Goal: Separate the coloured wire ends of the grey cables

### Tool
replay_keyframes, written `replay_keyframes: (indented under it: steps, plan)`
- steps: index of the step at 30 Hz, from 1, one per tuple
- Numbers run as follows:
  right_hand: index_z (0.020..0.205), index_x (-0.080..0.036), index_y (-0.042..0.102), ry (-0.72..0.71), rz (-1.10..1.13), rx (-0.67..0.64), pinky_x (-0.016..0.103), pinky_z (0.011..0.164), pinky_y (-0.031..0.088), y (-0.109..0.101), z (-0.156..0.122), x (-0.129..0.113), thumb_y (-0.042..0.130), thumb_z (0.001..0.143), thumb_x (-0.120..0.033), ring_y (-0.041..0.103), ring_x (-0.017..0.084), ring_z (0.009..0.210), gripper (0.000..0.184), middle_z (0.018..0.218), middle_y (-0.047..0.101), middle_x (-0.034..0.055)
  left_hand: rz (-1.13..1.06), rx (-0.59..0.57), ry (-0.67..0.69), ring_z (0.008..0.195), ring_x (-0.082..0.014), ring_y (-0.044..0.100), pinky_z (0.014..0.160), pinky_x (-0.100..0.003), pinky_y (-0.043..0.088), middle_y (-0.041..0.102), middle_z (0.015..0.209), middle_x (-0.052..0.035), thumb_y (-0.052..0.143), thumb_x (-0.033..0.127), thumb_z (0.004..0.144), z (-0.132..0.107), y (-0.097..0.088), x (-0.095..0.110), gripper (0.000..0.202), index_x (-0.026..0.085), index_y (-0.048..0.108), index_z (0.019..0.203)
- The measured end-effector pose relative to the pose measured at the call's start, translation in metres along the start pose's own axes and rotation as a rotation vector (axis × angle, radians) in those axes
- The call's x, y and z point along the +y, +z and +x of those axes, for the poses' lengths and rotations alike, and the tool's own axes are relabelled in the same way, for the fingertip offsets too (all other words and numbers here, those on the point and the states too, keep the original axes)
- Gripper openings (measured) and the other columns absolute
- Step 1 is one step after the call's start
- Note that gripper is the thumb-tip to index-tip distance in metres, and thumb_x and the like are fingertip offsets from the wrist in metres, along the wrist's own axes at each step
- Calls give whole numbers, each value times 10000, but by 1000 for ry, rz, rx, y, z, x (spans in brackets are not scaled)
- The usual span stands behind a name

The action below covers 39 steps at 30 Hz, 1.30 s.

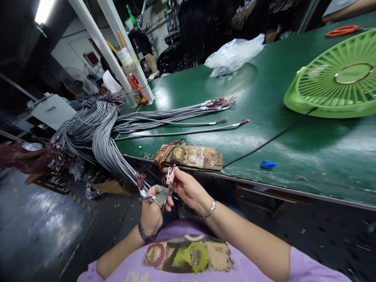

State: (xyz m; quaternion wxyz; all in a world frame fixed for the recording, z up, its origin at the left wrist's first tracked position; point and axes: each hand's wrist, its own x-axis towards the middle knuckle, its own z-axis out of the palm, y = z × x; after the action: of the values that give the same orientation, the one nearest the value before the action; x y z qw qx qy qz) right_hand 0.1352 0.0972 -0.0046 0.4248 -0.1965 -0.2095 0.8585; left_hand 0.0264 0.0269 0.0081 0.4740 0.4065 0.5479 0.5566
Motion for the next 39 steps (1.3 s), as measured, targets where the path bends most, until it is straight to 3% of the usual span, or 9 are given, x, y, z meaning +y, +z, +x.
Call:
replay_keyframes:
  steps: [6,25,33,39]
  plan:
    - [770,-167,673,-23,49,68,253,589,437,2,0,-1,714,715,-404,545,127,606,247,698,659,20,-5,8,38,413,-82,499,421,-186,382,622,540,-5,601,389,791,-3,-2,-1,256,151,563,705]
    - [730,-154,649,-48,22,33,240,532,396,4,-1,0,708,712,-430,513,103,538,283,633,622,2,128,-33,28,404,-79,498,425,-188,390,615,533,4,600,413,796,-5,-2,-3,282,154,567,690]
    - [712,-159,629,-35,-2,32,245,539,397,4,-2,0,661,757,-443,517,109,550,290,624,617,6,143,-41,50,404,-79,500,424,-187,391,615,530,0,588,376,814,-6,-4,-2,256,149,571,698]
    - [820,-172,664,39,41,77,234,552,420,6,-5,-4,550,827,-496,545,114,592,343,711,654,24,145,-44,60,404,-83,503,416,-186,394,611,525,1,589,389,811,-10,-7,-1,264,146,576,708]
